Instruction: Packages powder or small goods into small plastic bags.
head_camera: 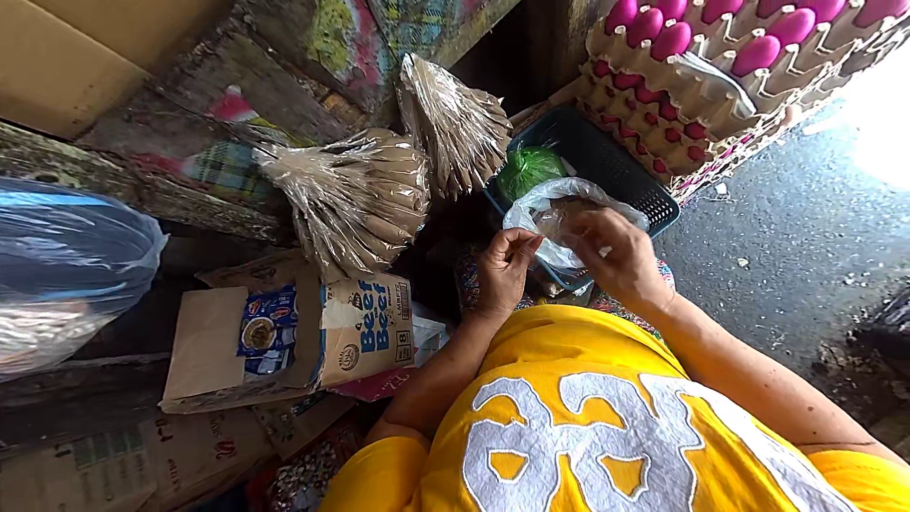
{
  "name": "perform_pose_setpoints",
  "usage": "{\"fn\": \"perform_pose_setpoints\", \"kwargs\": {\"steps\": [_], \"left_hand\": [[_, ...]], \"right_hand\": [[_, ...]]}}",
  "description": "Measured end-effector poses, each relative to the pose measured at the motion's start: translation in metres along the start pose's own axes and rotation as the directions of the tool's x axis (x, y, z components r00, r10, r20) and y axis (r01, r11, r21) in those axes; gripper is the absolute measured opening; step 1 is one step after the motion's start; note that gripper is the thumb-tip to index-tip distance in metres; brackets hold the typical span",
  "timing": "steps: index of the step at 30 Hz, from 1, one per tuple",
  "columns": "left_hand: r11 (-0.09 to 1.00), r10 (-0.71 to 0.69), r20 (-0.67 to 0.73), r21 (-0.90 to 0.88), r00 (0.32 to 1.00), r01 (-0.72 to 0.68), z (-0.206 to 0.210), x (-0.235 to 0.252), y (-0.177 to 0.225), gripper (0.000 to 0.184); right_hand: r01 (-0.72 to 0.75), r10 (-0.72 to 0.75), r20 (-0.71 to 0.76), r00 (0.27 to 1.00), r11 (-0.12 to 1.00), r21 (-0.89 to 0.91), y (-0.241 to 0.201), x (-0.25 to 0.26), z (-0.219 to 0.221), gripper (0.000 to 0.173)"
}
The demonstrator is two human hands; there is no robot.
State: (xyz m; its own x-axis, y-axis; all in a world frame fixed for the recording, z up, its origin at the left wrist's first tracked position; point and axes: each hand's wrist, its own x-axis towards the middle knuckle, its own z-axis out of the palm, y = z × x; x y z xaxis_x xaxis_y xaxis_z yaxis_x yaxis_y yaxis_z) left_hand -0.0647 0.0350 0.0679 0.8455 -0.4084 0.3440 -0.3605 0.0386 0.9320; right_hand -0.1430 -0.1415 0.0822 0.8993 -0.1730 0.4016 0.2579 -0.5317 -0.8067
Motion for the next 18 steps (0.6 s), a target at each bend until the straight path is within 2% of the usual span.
{"fn": "perform_pose_setpoints", "kwargs": {"steps": [2,5,9,12,15,18], "left_hand": [[1.0,0.015,0.0,0.002,1.0,-0.015,-0.001,-0.001,-0.004,0.01],[0.996,0.074,0.002,0.049,0.997,-0.074,-0.003,0.002,-0.008,0.011],[0.984,0.088,0.042,0.155,0.995,-0.093,-0.01,0.0,-0.008,0.009],[0.968,0.083,0.074,0.233,0.994,-0.098,-0.013,-0.004,-0.01,0.011],[0.96,0.134,0.074,0.236,0.988,-0.148,-0.008,0.003,-0.011,0.011],[0.974,0.114,0.081,0.187,0.99,-0.127,-0.003,0.007,-0.006,0.012]], "right_hand": [[0.103,-0.103,-0.064,0.993,0.995,0.002,-0.006,0.007,-0.006,0.023],[0.172,-0.172,-0.012,0.985,0.985,0.014,-0.01,0.016,-0.012,0.023],[0.169,-0.166,0.082,0.983,0.985,-0.023,-0.012,0.024,-0.011,0.024],[0.113,-0.107,0.16,0.981,0.993,-0.032,-0.01,0.024,-0.009,0.02],[0.123,-0.111,0.203,0.973,0.991,-0.044,-0.009,0.031,-0.015,0.017],[0.157,-0.141,0.212,0.967,0.986,-0.058,-0.01,0.034,-0.022,0.014]]}}
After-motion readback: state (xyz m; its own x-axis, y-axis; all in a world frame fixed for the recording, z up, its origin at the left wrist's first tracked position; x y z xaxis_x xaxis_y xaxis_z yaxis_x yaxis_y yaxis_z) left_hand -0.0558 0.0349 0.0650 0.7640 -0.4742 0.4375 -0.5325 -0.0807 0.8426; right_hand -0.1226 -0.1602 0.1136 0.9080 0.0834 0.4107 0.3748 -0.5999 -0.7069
